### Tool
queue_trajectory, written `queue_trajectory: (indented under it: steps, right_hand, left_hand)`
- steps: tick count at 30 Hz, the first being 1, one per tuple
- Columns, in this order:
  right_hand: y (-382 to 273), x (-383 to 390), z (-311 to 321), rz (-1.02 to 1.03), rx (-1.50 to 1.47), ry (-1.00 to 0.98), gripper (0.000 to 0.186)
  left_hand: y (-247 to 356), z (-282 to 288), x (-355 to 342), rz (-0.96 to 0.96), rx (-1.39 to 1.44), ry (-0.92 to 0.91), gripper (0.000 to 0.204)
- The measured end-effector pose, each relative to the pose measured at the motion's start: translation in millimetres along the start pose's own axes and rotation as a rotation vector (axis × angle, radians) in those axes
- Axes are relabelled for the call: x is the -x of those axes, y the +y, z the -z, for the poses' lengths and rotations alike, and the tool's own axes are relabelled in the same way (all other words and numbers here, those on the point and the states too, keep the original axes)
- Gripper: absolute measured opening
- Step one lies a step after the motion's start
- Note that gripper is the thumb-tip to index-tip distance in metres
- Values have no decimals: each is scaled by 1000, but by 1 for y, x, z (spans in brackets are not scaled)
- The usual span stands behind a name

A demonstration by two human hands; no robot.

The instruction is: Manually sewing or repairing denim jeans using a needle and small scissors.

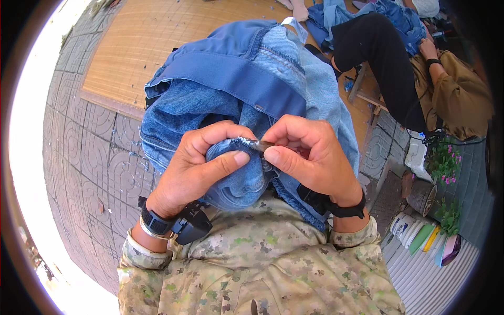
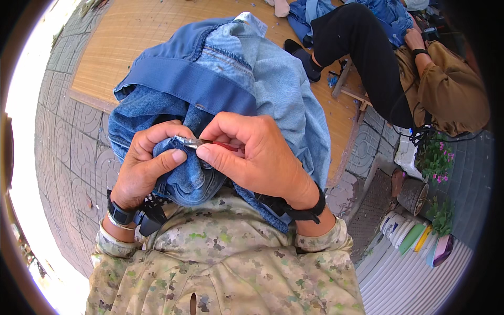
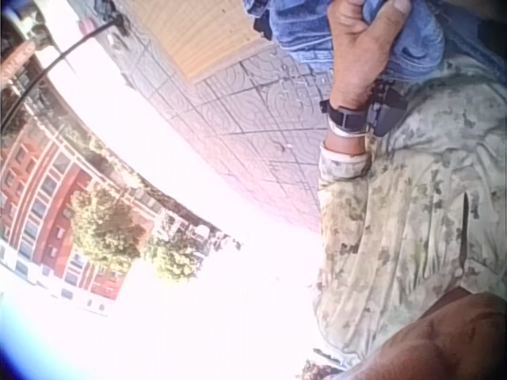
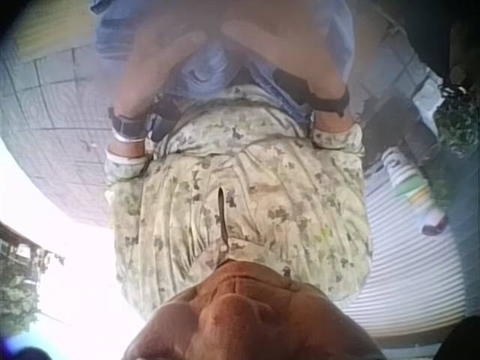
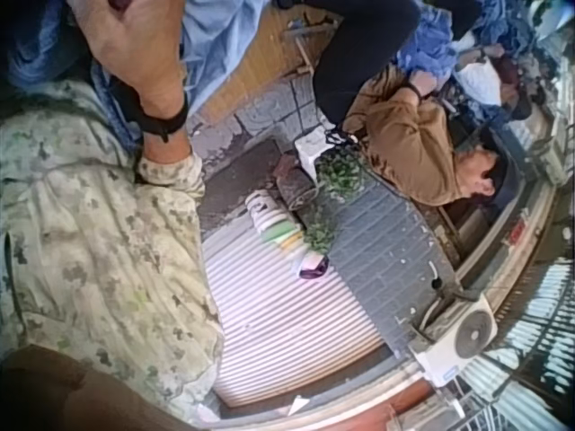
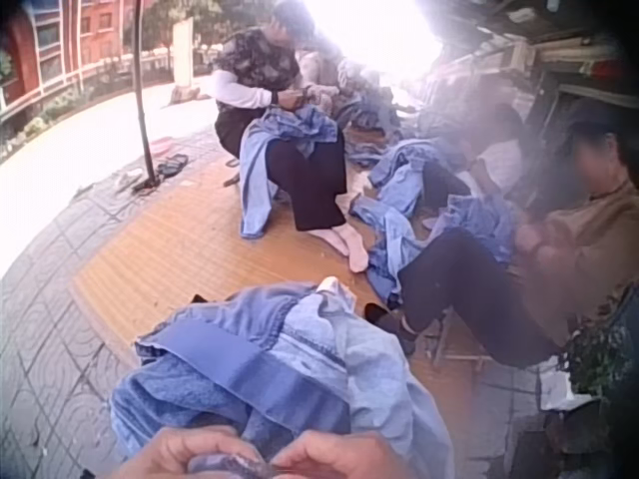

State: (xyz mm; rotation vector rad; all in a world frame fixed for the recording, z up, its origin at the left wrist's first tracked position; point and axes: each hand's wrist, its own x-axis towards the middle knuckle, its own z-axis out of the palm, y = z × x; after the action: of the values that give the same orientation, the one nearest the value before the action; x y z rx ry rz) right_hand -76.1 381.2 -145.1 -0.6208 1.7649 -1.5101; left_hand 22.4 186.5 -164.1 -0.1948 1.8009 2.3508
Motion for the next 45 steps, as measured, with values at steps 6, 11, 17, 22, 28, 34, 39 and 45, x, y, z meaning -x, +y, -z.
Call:
queue_trajectory:
  steps: [6, 11, 17, 22, 28, 34, 39, 45]
  right_hand:
    - [1, 1, 0, -10, -2, -18, 17]
    - [4, 1, 2, -70, -94, -47, 17]
    - [6, 2, 2, -25, -189, -25, 20]
    - [1, 3, 2, -9, -73, -25, 21]
    - [2, 4, 1, 6, -19, -12, 19]
    - [2, 3, 0, 8, -21, -9, 17]
    - [2, 3, 1, -22, -20, -23, 17]
    - [6, 5, 1, -14, -107, -31, 17]
  left_hand:
    - [-2, -1, 3, 9, 3, 1, 16]
    - [1, -3, 2, 3, 8, 13, 16]
    - [-2, 0, 3, -7, -39, 3, 16]
    - [-5, 0, 4, -20, -16, 21, 17]
    - [-5, 0, 4, -21, 12, 37, 19]
    - [-5, 0, 5, -20, 3, 30, 19]
    - [-3, -2, 5, -19, 25, 29, 19]
    - [-5, -2, 6, -26, -15, 35, 19]
